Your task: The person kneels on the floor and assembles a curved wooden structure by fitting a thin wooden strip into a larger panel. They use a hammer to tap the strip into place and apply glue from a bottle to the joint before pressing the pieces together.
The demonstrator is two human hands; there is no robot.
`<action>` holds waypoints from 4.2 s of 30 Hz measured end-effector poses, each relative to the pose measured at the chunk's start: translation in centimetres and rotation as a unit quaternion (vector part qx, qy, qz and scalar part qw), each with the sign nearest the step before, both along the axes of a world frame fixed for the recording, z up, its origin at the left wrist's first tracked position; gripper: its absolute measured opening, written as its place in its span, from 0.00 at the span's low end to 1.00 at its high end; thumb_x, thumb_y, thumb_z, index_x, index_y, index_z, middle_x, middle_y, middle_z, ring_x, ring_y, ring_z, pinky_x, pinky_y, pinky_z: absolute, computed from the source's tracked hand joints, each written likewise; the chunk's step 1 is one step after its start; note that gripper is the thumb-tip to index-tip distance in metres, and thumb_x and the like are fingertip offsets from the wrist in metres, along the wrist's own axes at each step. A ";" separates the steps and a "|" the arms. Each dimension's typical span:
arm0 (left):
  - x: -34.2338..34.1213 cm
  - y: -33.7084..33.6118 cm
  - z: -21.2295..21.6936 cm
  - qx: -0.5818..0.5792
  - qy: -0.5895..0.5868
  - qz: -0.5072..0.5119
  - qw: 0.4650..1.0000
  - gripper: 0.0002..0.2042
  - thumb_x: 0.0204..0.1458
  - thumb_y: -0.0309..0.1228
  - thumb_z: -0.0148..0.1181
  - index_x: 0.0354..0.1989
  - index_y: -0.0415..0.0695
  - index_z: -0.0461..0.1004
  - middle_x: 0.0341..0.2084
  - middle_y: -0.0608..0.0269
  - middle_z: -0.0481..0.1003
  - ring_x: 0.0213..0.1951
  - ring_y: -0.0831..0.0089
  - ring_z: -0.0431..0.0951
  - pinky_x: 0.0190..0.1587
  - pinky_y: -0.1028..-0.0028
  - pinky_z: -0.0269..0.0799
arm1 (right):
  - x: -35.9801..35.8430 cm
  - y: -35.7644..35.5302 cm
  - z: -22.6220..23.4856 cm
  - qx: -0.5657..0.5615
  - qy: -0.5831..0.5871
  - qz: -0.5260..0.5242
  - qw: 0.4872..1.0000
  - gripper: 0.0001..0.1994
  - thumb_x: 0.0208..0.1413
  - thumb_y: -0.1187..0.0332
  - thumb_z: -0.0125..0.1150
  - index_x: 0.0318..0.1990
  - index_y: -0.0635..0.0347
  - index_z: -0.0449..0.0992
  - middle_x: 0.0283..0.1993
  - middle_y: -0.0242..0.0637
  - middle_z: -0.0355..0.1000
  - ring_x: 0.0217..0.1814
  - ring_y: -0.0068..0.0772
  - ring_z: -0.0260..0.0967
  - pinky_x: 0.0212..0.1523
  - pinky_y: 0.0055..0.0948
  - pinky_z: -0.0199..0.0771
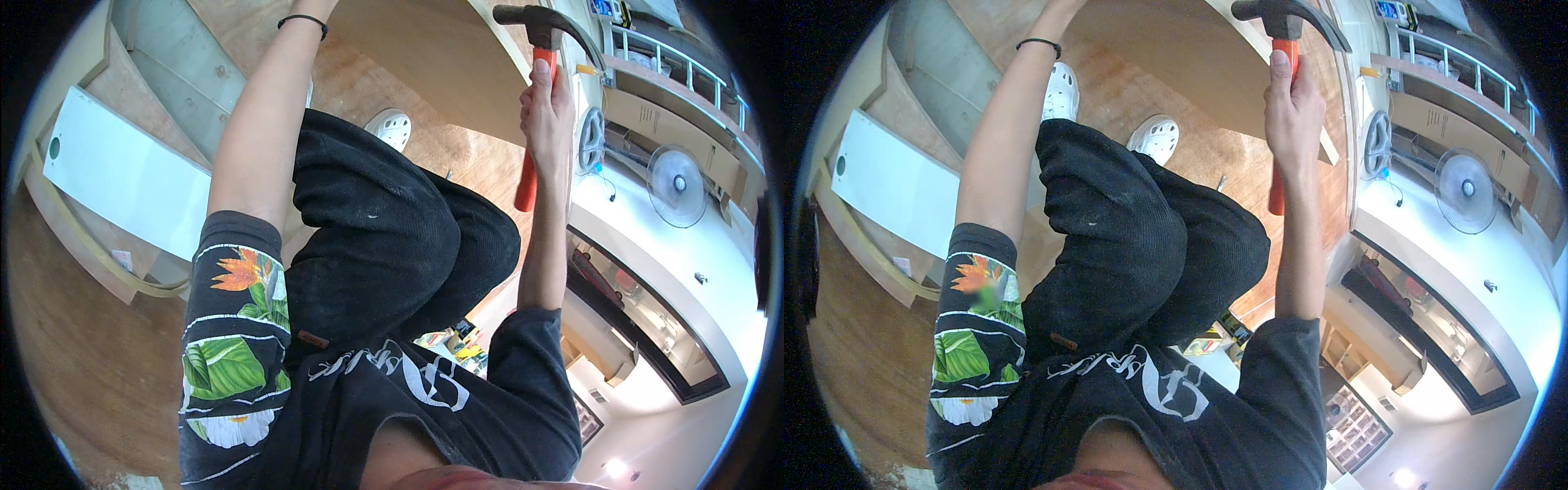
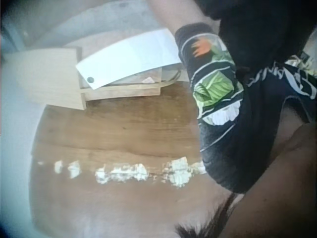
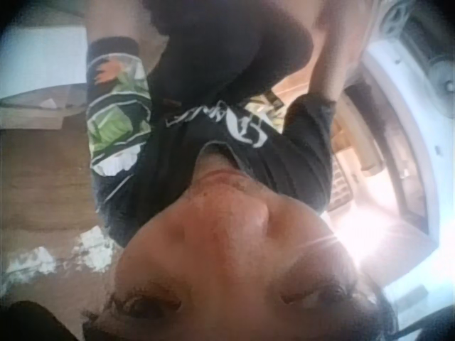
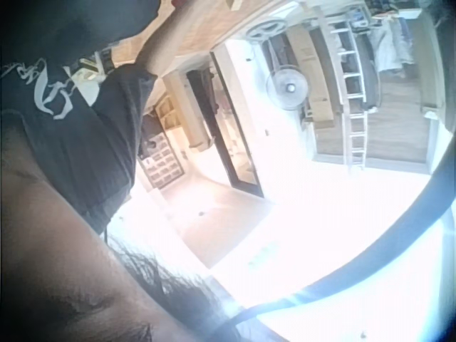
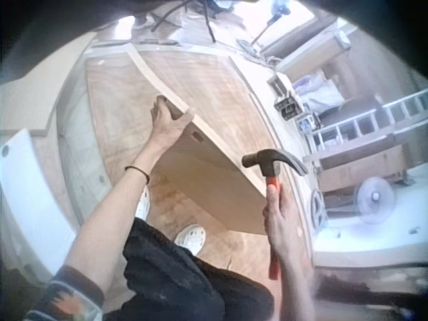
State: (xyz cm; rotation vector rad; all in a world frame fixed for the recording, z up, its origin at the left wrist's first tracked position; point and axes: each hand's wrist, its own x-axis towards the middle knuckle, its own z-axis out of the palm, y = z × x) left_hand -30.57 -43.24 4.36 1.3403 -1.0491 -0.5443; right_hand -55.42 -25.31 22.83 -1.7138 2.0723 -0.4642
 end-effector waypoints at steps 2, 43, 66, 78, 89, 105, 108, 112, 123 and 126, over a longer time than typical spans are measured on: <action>-0.1 0.2 0.2 0.004 -0.008 0.003 1.000 0.45 0.47 0.53 0.71 0.61 0.31 0.57 0.55 0.34 0.65 0.61 0.43 0.62 0.65 0.51 0.59 | 0.5 -0.2 -0.2 0.011 0.008 0.014 1.000 0.29 0.71 0.40 0.45 0.41 0.63 0.72 0.23 0.35 0.69 0.27 0.27 0.71 0.30 0.33 0.70; -0.7 1.1 0.3 -0.002 -0.058 0.038 0.998 0.40 0.55 0.59 0.60 0.59 0.32 0.61 0.56 0.35 0.66 0.60 0.40 0.63 0.66 0.48 0.55 | 6.4 -6.1 0.3 0.023 -0.015 0.089 0.996 0.28 0.71 0.43 0.45 0.48 0.64 0.73 0.24 0.32 0.67 0.26 0.24 0.66 0.29 0.30 0.66; 0.3 1.2 0.2 -0.041 0.088 -0.044 0.994 0.27 0.69 0.59 0.38 0.38 0.43 0.66 0.37 0.51 0.67 0.45 0.50 0.66 0.52 0.55 0.58 | 10.2 -7.6 1.6 0.034 -0.035 0.112 0.993 0.26 0.71 0.42 0.45 0.43 0.60 0.72 0.23 0.26 0.63 0.24 0.16 0.61 0.26 0.22 0.60; -0.1 1.4 0.2 -0.047 0.110 -0.040 0.992 0.26 0.69 0.57 0.39 0.39 0.43 0.67 0.40 0.50 0.68 0.48 0.49 0.66 0.55 0.54 0.57 | 10.9 -9.1 1.0 0.013 -0.033 0.125 0.991 0.27 0.72 0.42 0.44 0.44 0.61 0.72 0.22 0.26 0.63 0.24 0.19 0.61 0.27 0.25 0.62; -0.6 0.9 -0.7 0.036 0.166 -0.100 0.980 0.44 0.67 0.64 0.24 0.75 0.36 0.52 0.75 0.43 0.50 0.78 0.51 0.42 0.78 0.57 0.29 | 12.2 -9.9 0.6 0.020 -0.020 0.144 0.989 0.26 0.72 0.44 0.45 0.45 0.63 0.73 0.25 0.33 0.67 0.27 0.24 0.64 0.30 0.29 0.65; -0.9 0.7 -1.5 0.027 0.146 -0.067 0.987 0.42 0.68 0.62 0.22 0.72 0.33 0.56 0.72 0.41 0.56 0.75 0.46 0.47 0.76 0.56 0.35 | 12.9 -11.1 0.7 -0.011 -0.041 0.187 0.981 0.23 0.72 0.44 0.46 0.42 0.57 0.70 0.21 0.20 0.58 0.18 0.09 0.52 0.17 0.16 0.49; -0.8 0.5 -1.7 0.043 0.149 -0.102 0.983 0.41 0.69 0.60 0.21 0.73 0.35 0.55 0.73 0.42 0.54 0.76 0.49 0.45 0.76 0.57 0.33 | 13.4 -11.3 0.8 -0.011 0.032 0.193 0.981 0.23 0.72 0.43 0.45 0.43 0.56 0.70 0.21 0.21 0.58 0.17 0.09 0.51 0.16 0.16 0.48; -0.6 0.5 -1.4 0.019 0.138 -0.066 0.988 0.36 0.70 0.57 0.22 0.65 0.37 0.64 0.65 0.43 0.63 0.71 0.48 0.54 0.74 0.55 0.38 | 13.7 -11.1 1.3 0.000 -0.027 0.187 0.982 0.24 0.71 0.42 0.46 0.43 0.56 0.70 0.21 0.21 0.58 0.17 0.09 0.51 0.16 0.16 0.47; -1.0 0.4 -2.0 0.039 0.168 -0.037 0.984 0.36 0.71 0.55 0.23 0.69 0.36 0.61 0.69 0.44 0.61 0.73 0.49 0.53 0.75 0.56 0.37 | 13.5 -10.8 1.4 0.000 -0.030 0.188 0.982 0.22 0.72 0.44 0.45 0.42 0.56 0.70 0.21 0.20 0.59 0.17 0.10 0.50 0.17 0.16 0.49; -1.2 0.2 -3.1 -0.015 0.176 -0.086 0.981 0.40 0.70 0.59 0.21 0.75 0.36 0.52 0.76 0.45 0.51 0.77 0.52 0.44 0.77 0.59 0.31 | 12.8 -10.5 0.5 -0.033 -0.007 0.241 0.970 0.23 0.72 0.43 0.46 0.41 0.57 0.70 0.21 0.20 0.58 0.17 0.10 0.51 0.17 0.16 0.49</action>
